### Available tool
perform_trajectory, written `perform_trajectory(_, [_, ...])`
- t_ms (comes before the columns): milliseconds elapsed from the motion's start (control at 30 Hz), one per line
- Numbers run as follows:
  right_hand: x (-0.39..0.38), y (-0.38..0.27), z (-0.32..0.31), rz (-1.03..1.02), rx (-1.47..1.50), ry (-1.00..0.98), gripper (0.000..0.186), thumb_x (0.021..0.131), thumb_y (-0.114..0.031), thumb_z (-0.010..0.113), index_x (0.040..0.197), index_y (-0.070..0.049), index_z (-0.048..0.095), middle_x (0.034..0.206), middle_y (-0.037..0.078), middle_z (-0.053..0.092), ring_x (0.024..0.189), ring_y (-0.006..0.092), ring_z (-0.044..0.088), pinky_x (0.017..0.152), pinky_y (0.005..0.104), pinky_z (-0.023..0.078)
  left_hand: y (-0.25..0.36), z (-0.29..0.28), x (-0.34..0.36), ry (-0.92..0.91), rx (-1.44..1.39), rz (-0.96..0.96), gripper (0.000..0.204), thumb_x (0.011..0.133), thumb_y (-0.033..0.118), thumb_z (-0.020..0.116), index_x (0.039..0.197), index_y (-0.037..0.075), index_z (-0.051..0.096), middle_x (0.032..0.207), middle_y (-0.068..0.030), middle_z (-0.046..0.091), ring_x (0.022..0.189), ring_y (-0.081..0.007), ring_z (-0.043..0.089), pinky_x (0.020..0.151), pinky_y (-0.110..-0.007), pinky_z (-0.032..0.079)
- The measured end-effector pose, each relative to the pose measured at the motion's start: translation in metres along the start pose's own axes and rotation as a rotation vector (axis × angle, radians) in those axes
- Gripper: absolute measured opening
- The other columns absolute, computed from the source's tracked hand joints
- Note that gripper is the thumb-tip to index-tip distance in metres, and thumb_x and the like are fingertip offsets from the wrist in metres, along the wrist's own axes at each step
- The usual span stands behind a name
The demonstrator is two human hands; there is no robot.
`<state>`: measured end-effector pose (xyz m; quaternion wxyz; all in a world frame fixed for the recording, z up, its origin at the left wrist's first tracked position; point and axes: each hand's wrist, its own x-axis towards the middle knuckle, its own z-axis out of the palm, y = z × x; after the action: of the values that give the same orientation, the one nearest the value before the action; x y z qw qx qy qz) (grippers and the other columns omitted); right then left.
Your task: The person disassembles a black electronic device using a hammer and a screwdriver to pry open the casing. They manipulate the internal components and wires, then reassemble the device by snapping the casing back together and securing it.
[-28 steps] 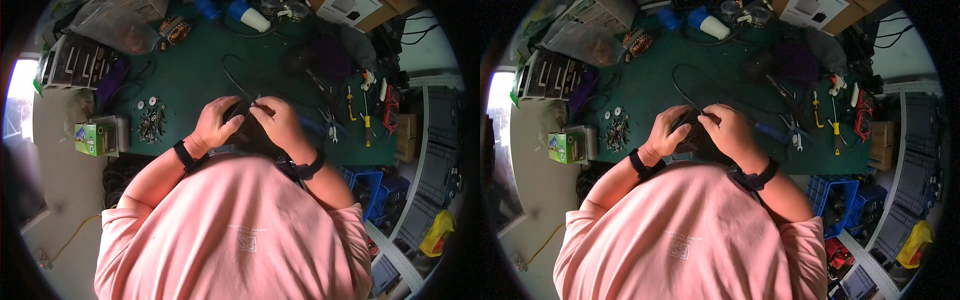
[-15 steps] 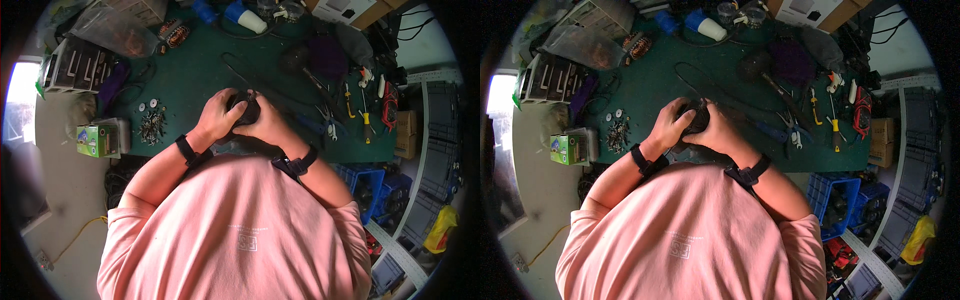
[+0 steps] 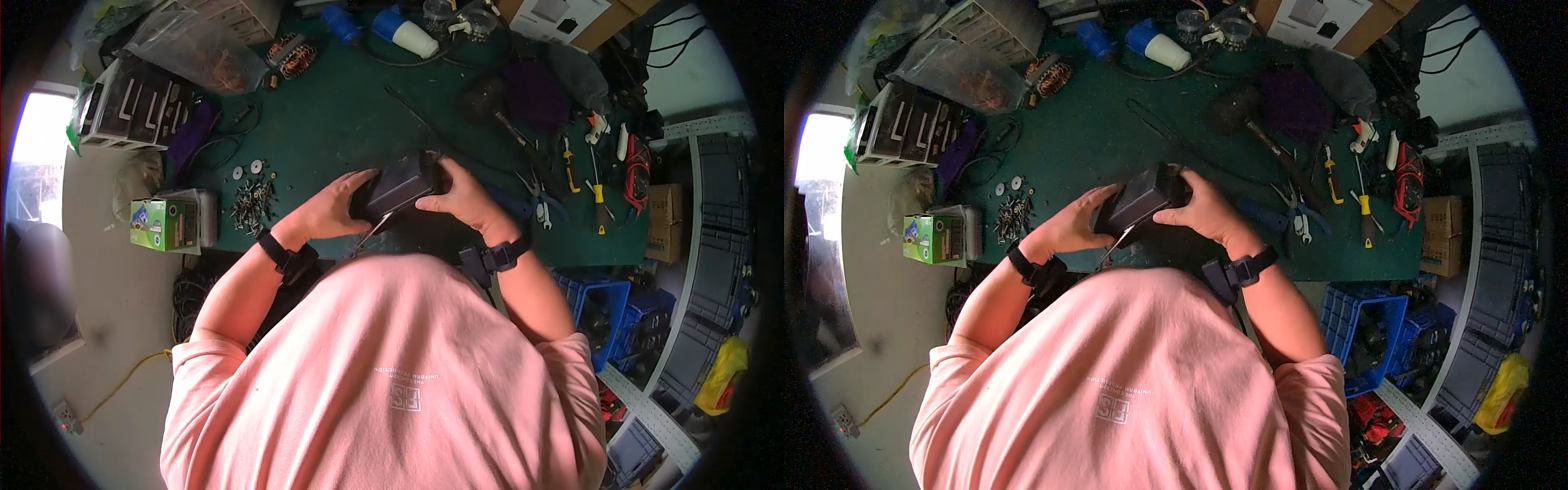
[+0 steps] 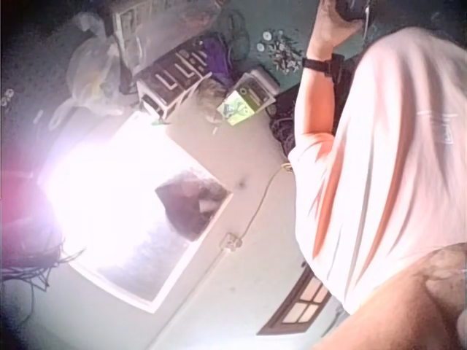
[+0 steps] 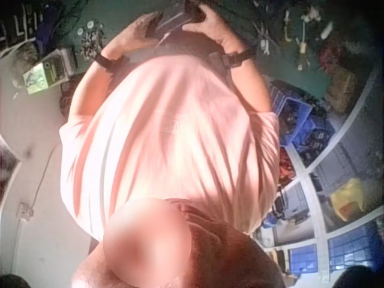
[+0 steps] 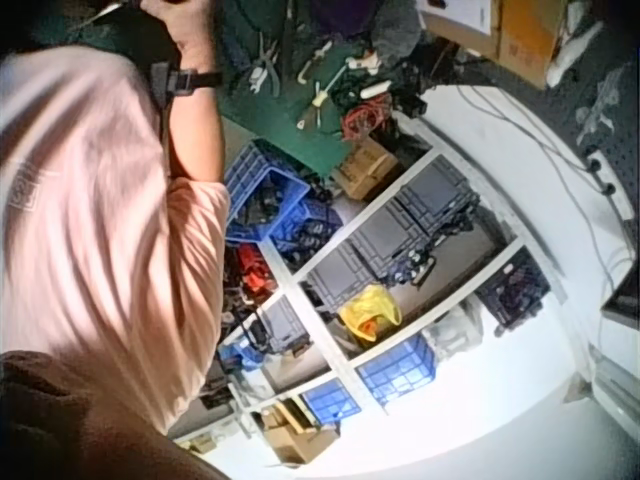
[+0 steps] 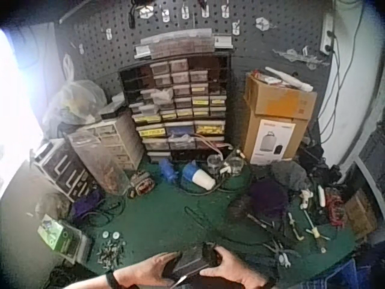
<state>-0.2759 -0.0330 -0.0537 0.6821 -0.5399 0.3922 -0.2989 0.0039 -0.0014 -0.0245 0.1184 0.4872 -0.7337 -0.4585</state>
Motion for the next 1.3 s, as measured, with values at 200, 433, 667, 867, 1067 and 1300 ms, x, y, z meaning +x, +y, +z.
perform_trajectory(200, [0.003, -0.004, -0.004, -0.038, 0.150, -0.020, 0.080, 0.074, -0.007, 0.086, 0.143, 0.001, 0.046, 0.130, 0.007, 0.058, 0.119, 0.0167, 0.054, 0.106, 0.0306, 0.042, 0.019, 0.014, 0.015, 0.080, 0.076, -0.012, 0.103, 0.064, 0.020, 0.083, 0.150, -0.003, 0.032, 0.143, -0.0250, 0.046, 0.134, -0.0360, 0.047, 0.114, -0.040, 0.038])
perform_trajectory(433, [0.006, 0.008, -0.009, 0.005, 0.013, 0.142, 0.069, 0.077, -0.019, 0.083, 0.135, 0.004, 0.052, 0.123, 0.014, 0.064, 0.115, 0.0206, 0.059, 0.101, 0.0326, 0.046, 0.021, 0.029, 0.028, 0.159, 0.050, -0.127, 0.104, 0.063, 0.021, 0.082, 0.150, -0.005, 0.031, 0.140, -0.0275, 0.048, 0.131, -0.0375, 0.049, 0.112, -0.039, 0.040])
perform_trajectory(667, [-0.037, 0.015, 0.021, 0.216, -0.259, 0.350, 0.045, 0.079, -0.030, 0.083, 0.103, 0.005, 0.068, 0.086, 0.012, 0.072, 0.072, 0.0180, 0.068, 0.064, 0.0343, 0.053, 0.038, 0.046, 0.035, 0.252, 0.070, -0.222, 0.106, 0.062, 0.025, 0.084, 0.148, -0.008, 0.032, 0.134, -0.0278, 0.051, 0.126, -0.0386, 0.052, 0.108, -0.039, 0.043])
perform_trajectory(867, [-0.030, 0.015, 0.044, 0.273, -0.183, 0.117, 0.021, 0.083, -0.016, 0.076, 0.086, 0.003, 0.070, 0.078, 0.010, 0.071, 0.071, 0.0172, 0.066, 0.064, 0.0332, 0.051, 0.041, 0.047, 0.038, 0.255, 0.085, -0.250, 0.107, 0.062, 0.027, 0.084, 0.148, -0.008, 0.031, 0.131, -0.0268, 0.052, 0.122, -0.0385, 0.055, 0.105, -0.040, 0.046])
perform_trajectory(1067, [-0.024, 0.013, 0.045, 0.349, -0.169, 0.257, 0.015, 0.087, -0.012, 0.068, 0.086, 0.003, 0.067, 0.077, 0.015, 0.070, 0.074, 0.0284, 0.070, 0.066, 0.0400, 0.052, 0.039, 0.040, 0.034, 0.230, 0.114, -0.255, 0.109, 0.063, 0.029, 0.085, 0.149, -0.008, 0.030, 0.132, -0.0279, 0.051, 0.123, -0.0389, 0.054, 0.105, -0.039, 0.046])
perform_trajectory(1300, [-0.034, 0.010, 0.047, -0.008, -0.777, 0.432, 0.023, 0.094, -0.025, 0.062, 0.090, -0.003, 0.067, 0.083, 0.019, 0.070, 0.081, 0.0423, 0.066, 0.067, 0.0506, 0.051, 0.042, 0.036, 0.032, 0.164, 0.107, -0.306, 0.112, 0.064, 0.030, 0.086, 0.150, -0.009, 0.027, 0.135, -0.0289, 0.049, 0.125, -0.0392, 0.053, 0.106, -0.039, 0.046])
